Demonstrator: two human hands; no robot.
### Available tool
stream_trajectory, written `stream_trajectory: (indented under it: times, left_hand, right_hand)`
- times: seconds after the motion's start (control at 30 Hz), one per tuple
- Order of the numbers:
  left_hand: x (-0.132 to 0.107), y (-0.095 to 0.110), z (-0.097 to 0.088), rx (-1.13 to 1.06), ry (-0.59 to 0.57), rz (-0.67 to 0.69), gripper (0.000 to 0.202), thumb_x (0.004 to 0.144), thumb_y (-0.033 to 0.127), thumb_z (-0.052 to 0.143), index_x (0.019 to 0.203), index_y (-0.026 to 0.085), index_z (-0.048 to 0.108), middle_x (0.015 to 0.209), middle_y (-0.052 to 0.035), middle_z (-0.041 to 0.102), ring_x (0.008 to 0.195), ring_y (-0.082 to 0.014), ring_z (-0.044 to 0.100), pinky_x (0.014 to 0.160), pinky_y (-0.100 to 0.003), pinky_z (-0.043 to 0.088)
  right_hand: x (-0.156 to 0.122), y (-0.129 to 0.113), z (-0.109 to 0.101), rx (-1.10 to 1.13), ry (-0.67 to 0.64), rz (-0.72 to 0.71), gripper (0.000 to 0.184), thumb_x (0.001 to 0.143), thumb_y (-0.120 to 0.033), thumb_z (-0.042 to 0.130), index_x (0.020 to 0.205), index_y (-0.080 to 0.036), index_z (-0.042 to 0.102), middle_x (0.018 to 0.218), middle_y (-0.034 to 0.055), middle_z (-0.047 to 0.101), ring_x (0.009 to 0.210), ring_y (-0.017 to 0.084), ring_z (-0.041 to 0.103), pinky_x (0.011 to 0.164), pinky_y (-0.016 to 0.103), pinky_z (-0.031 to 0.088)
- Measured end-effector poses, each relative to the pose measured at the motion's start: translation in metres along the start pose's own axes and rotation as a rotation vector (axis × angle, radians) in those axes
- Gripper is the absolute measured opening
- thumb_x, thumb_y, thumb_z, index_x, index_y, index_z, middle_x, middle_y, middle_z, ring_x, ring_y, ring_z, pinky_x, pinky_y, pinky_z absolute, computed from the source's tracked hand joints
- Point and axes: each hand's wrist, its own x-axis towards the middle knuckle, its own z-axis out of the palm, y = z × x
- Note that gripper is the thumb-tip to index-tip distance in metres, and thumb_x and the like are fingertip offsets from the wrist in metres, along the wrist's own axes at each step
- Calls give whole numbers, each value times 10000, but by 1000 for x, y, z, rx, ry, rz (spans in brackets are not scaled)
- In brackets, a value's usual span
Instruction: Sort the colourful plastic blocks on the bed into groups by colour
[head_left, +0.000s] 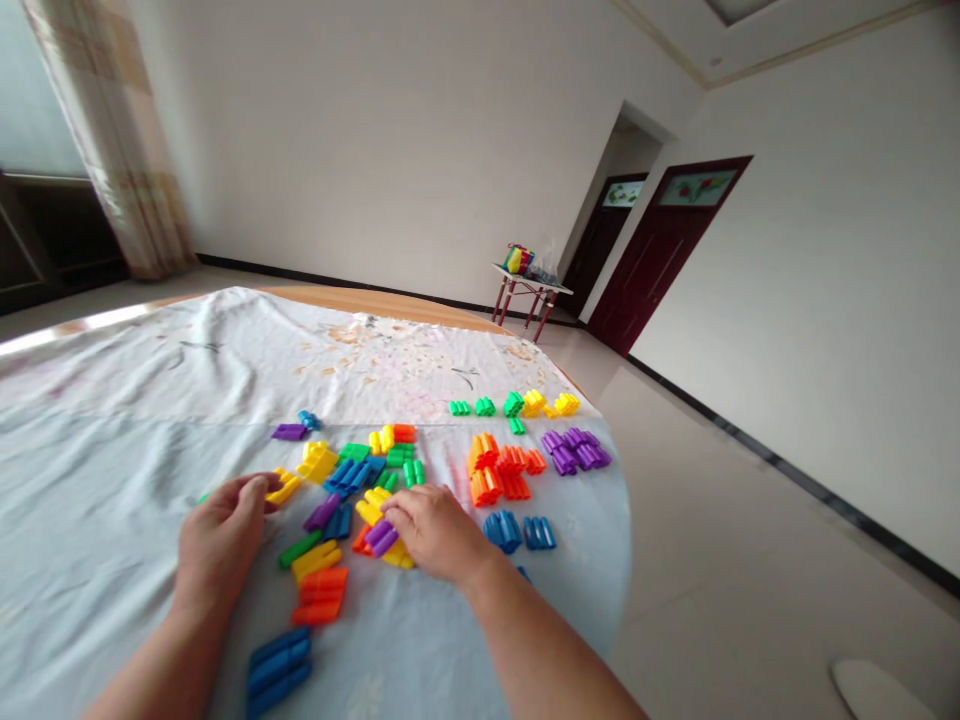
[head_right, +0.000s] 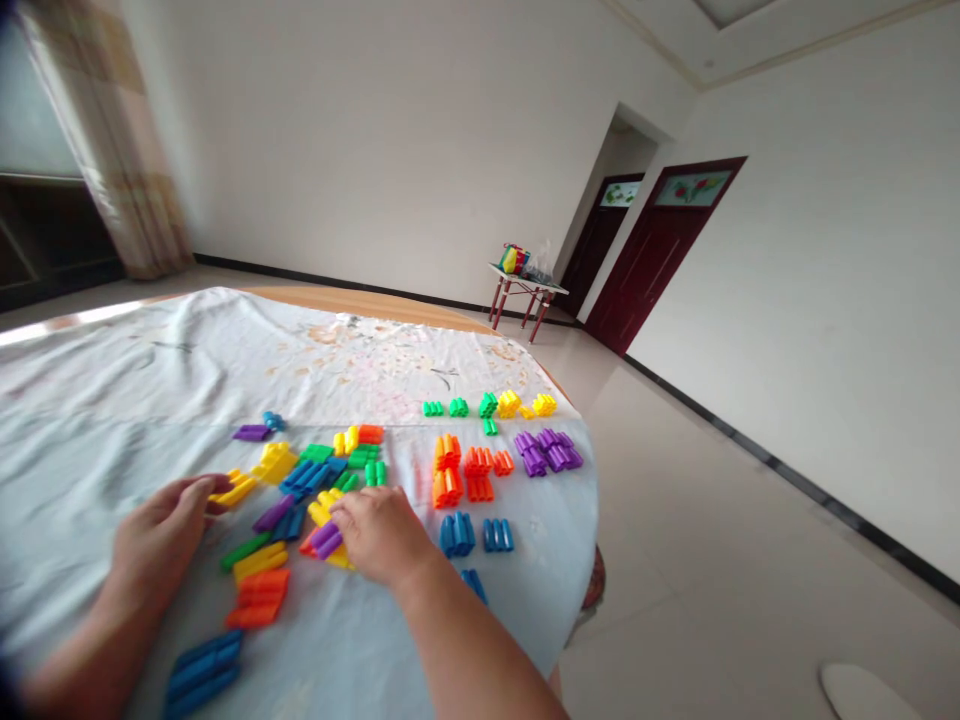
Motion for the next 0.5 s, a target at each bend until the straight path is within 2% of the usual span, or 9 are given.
stream_trajectory:
  times: [0.17, 0.27, 0.4, 0.5]
  left_hand:
    - [0, -2, 1, -14, -3, 19, 348, 751, 452, 436, 851, 176, 622, 817, -46, 659, 706, -204, 608, 628, -305, 469]
    - [-1, 1, 1, -15, 2, 18, 358, 746, 460, 439, 856, 173, 623, 818, -43, 665, 697, -199, 609, 594, -293, 469]
    - [-2, 5, 0, 0, -6, 8, 361, 733, 468, 455, 846, 172, 627, 819, -60, 664, 707, -214, 613, 608, -315, 482]
    - [1, -4, -1, 74, 4, 22, 407, 760, 515, 404, 879, 195, 625, 741, -64, 654, 722, -240, 621, 649, -354, 487]
  right_hand:
    - [-4, 6, 7, -29, 109, 81, 177, 883, -260, 489, 976, -197, 626, 904, 44, 651, 903, 168, 585, 822, 287, 432]
    - [-9, 1, 4, -1, 159, 88, 221, 874, -350, 509, 999, -202, 617, 896, 50, 631, 899, 176, 574, 824, 297, 438]
    - [-13, -5, 9, -22, 140, 92, 439, 739, -544, 622, 1016, -204, 609, 929, 72, 619, 928, 222, 567, 836, 344, 444]
    - [-14, -6, 17, -73, 106, 80, 402, 679, -494, 696, 956, -212, 619, 897, 59, 628, 929, 237, 568, 883, 379, 424]
